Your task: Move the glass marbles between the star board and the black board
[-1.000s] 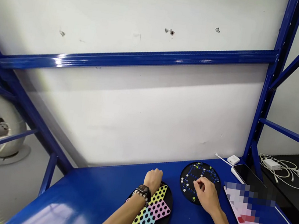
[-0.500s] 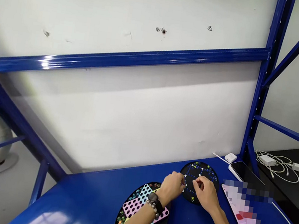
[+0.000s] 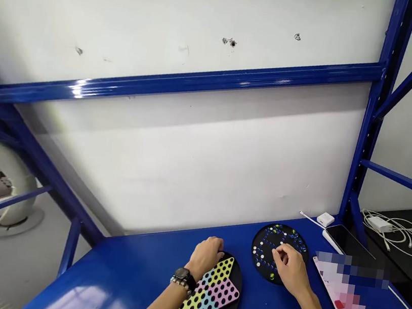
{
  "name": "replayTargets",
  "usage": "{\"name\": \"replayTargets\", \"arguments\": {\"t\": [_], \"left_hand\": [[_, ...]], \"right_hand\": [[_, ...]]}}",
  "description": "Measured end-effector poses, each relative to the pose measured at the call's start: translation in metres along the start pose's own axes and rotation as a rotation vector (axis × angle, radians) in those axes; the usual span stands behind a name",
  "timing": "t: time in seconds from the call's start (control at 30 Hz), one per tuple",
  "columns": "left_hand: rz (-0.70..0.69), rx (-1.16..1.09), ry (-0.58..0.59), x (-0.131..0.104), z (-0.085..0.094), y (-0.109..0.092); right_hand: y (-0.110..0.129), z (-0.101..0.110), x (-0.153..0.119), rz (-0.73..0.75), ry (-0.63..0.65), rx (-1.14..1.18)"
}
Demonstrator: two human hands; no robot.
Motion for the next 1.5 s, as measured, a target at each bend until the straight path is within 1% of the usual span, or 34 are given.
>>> {"name": "replayTargets", "arguments": {"t": [0.07, 0.17, 0.3, 0.53, 0.67, 0.8, 0.9, 0.97, 1.07, 1.17, 1.27, 1.5], "left_hand": [[0.001, 0.02, 0.005, -0.004, -0.001, 0.006], [0.01, 0.053, 0.005, -0.006, -0.006, 0.001], [0.024, 0.093, 0.035, -0.003, -0.01, -0.005], [-0.064, 0.058, 0.073, 0.0, -0.01, 0.0], [-0.11, 0.035, 0.065, -0.001, -0.008, 0.0], [-0.19, -0.01, 0.039, -0.006, -0.008, -0.001], [-0.244, -0.041, 0.026, -0.007, -0.012, 0.0], [-0.308, -0.037, 0.01, -0.006, -0.015, 0.001], [-0.406, -0.005, -0.01, -0.006, -0.022, 0.003], [-0.45, 0.004, -0.012, -0.006, -0.03, 0.005], [-0.525, 0.047, -0.051, -0.007, -0.037, 0.007], [-0.717, 0.191, -0.143, -0.008, -0.043, 0.012]], "right_hand": [[0.0, -0.001, -0.001, -0.001, 0.01, -0.008], [0.0, -0.001, 0.0, 0.001, 0.009, -0.011], [0.0, 0.0, 0.0, 0.0, 0.002, -0.008], [0.005, 0.002, 0.0, -0.019, 0.011, -0.004], [0.004, 0.002, 0.0, -0.003, 0.011, 0.001], [0.001, -0.001, -0.001, 0.003, 0.031, 0.007], [-0.001, -0.002, -0.002, -0.004, 0.047, 0.001], [-0.001, -0.003, -0.002, -0.005, 0.051, -0.008], [-0.001, -0.003, -0.003, -0.002, 0.053, -0.018], [0.001, -0.003, -0.003, -0.003, 0.062, -0.021], [0.003, -0.002, -0.004, -0.008, 0.074, -0.027], [0.006, -0.002, -0.004, -0.022, 0.089, -0.042]]}}
Point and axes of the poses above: each hand's wrist, its own x-axis towards the middle knuckle, its own z-axis out of the back of the hand, y = z × x, the point moved 1 cm from there along x, towards the middle knuckle, and after that the axes turned 14 degrees about -y, right-handed, at the moved point
